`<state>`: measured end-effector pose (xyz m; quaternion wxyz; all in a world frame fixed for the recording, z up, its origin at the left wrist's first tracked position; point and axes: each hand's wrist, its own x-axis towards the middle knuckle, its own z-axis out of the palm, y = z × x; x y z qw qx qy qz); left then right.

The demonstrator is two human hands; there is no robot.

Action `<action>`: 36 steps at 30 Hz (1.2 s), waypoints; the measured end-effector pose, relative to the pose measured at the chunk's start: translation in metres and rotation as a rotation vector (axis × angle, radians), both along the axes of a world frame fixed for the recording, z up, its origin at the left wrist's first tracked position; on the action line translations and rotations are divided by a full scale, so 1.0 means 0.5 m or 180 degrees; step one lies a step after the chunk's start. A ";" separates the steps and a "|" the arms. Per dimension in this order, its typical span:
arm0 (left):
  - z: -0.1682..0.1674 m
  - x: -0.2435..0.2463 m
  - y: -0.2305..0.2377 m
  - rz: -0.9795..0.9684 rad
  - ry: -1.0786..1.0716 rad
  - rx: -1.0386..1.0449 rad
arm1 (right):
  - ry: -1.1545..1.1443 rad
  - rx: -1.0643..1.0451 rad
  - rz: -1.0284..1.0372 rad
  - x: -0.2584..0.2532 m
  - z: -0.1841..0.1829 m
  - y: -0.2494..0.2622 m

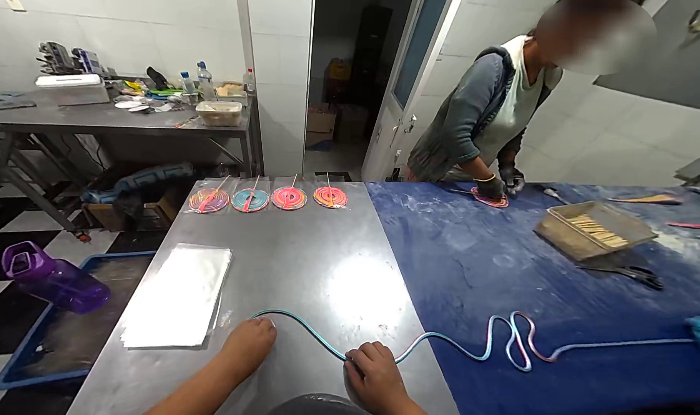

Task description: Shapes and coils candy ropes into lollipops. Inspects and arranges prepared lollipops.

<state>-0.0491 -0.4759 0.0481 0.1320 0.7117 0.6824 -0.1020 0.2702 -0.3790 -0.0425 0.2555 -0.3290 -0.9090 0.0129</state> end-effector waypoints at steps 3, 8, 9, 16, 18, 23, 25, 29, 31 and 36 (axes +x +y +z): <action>0.058 0.052 0.011 0.1092 0.0368 -0.0971 | -0.0021 -0.0005 0.0002 -0.001 0.000 0.001; 0.095 0.041 0.032 0.1466 0.0445 -0.1106 | -0.0024 0.0050 0.0021 -0.001 0.000 0.002; 0.087 0.030 0.026 0.1102 0.0310 -0.0733 | -0.0016 0.0052 0.0024 0.000 -0.001 0.003; 0.070 0.050 0.020 0.0978 0.0251 -0.1055 | 0.0028 0.0068 0.0031 -0.002 -0.006 0.005; 0.093 0.058 0.032 0.1583 0.0374 -0.1462 | 0.0024 0.0079 0.0025 -0.001 -0.007 0.005; 0.055 0.029 -0.001 0.0646 0.0183 -0.0220 | -0.0047 0.0026 0.0004 -0.001 -0.006 0.006; 0.012 0.016 -0.016 -0.0003 -0.0071 0.0115 | -0.0036 0.0036 0.0010 -0.001 -0.003 0.005; 0.029 0.049 -0.014 0.0890 0.0251 -0.0631 | -0.0126 -0.0113 0.0011 -0.002 0.003 0.002; 0.054 0.054 0.003 0.1600 0.0468 -0.1174 | -0.0145 -0.0166 0.0012 -0.002 0.002 -0.001; 0.055 0.019 -0.004 0.1137 0.0458 -0.0546 | -0.0055 -0.0059 0.0049 -0.004 0.004 0.001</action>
